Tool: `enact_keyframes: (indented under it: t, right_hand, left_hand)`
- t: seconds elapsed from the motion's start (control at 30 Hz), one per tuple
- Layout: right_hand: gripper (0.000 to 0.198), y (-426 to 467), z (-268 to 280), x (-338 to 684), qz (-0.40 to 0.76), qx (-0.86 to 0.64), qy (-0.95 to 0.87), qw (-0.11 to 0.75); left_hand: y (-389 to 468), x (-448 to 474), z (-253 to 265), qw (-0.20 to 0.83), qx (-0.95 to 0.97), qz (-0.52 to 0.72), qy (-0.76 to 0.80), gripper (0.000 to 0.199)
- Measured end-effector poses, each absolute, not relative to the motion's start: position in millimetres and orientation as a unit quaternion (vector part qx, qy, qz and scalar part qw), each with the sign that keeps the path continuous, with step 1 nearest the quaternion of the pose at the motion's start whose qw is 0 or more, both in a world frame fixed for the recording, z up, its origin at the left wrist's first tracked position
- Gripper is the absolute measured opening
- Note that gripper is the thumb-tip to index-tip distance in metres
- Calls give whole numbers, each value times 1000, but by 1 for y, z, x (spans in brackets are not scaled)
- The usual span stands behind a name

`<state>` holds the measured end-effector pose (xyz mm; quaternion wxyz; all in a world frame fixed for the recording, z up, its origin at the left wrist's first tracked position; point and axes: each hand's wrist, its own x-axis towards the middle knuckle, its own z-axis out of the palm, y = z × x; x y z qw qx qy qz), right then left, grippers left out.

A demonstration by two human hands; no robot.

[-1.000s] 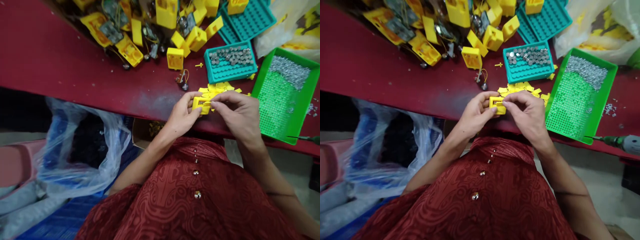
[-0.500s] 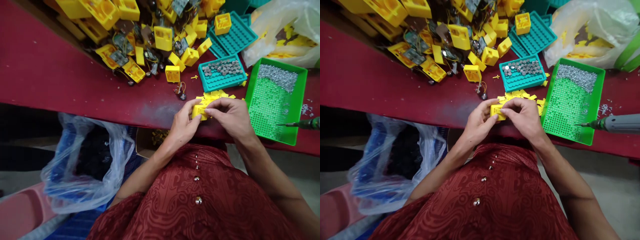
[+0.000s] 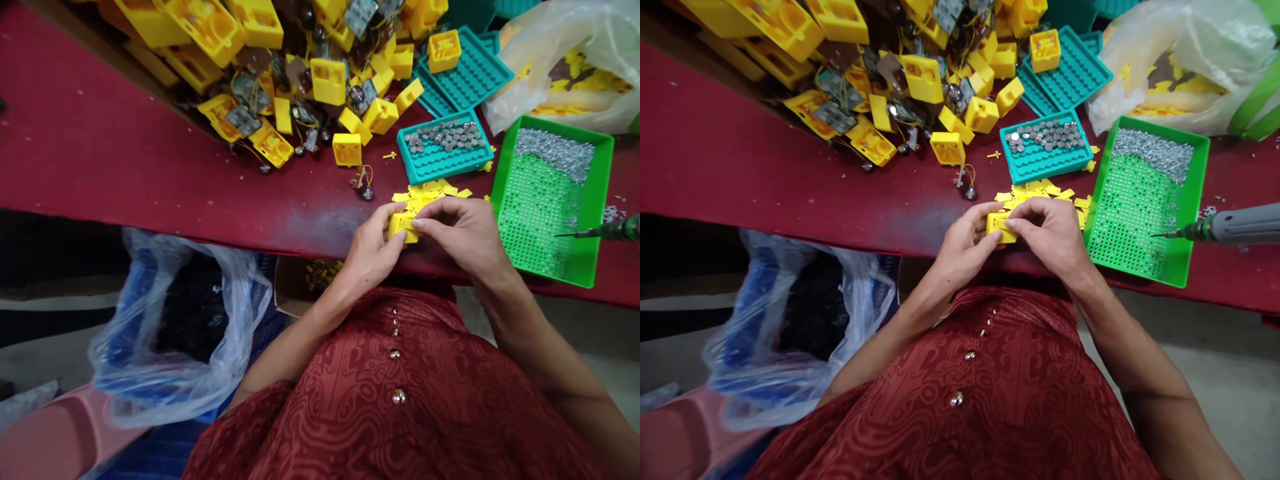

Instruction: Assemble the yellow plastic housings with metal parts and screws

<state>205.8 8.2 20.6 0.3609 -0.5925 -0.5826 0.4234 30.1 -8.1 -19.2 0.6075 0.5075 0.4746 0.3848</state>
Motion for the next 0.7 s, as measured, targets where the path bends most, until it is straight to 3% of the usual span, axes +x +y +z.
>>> enact_keyframes:
  t: [0.33, 0.7]
  right_hand:
    - [3, 16, 20, 213, 417, -591, -603, 335]
    - [8, 14, 24, 207, 360, -631, -608, 321]
  left_hand:
    - [-3, 30, -19, 656, 472, 372, 457, 50]
    - [-7, 28, -21, 581, 546, 351, 491, 47]
